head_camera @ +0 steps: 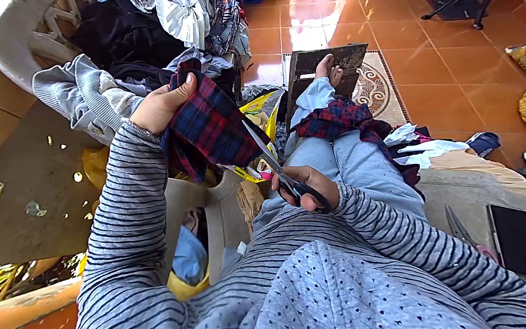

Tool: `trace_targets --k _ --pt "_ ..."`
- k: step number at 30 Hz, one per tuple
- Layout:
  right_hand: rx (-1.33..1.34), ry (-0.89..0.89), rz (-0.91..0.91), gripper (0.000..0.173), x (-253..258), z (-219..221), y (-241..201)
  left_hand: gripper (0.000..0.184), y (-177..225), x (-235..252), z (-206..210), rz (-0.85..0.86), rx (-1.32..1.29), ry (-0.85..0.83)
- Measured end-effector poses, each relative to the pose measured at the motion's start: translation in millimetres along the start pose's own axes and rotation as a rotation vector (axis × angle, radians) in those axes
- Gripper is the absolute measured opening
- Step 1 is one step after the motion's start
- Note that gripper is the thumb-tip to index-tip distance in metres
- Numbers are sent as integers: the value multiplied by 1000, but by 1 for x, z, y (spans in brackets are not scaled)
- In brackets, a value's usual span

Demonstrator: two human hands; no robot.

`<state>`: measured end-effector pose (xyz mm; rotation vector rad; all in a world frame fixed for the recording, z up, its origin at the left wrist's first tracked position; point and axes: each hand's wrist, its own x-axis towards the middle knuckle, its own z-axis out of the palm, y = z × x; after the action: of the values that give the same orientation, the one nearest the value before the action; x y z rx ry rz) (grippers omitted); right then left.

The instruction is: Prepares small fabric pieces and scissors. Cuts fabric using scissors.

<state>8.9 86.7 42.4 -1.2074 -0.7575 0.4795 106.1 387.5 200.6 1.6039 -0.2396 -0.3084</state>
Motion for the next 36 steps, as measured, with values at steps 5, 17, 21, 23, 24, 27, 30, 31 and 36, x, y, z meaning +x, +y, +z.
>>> trace_targets --k 5,17,21,23,24,27,30,31,36 --pt "-53 40 23 55 -3 2 -2 30 1 1 1 38 58 61" --pt "-158 12 -39 68 -1 0 -5 22 7 -5 19 125 327 -27" --pt "-101 60 -5 55 -2 4 -6 22 8 -6 18 143 325 -25" --pt "-117 71 2 54 -2 4 -7 22 8 -6 19 158 326 -18" --pt "-119 66 -5 54 -1 4 -7 22 7 -6 20 171 326 -24" --pt "-117 36 -27 61 1 4 -7 20 6 -7 25 205 310 -70" --pt "-118 31 -42 66 3 4 -8 19 4 -8 31 240 338 -109" --pt "-113 34 -41 66 3 4 -8 19 4 -8 33 248 349 -118" --pt "-74 68 -12 59 1 5 -11 19 0 -5 39 291 369 -161"
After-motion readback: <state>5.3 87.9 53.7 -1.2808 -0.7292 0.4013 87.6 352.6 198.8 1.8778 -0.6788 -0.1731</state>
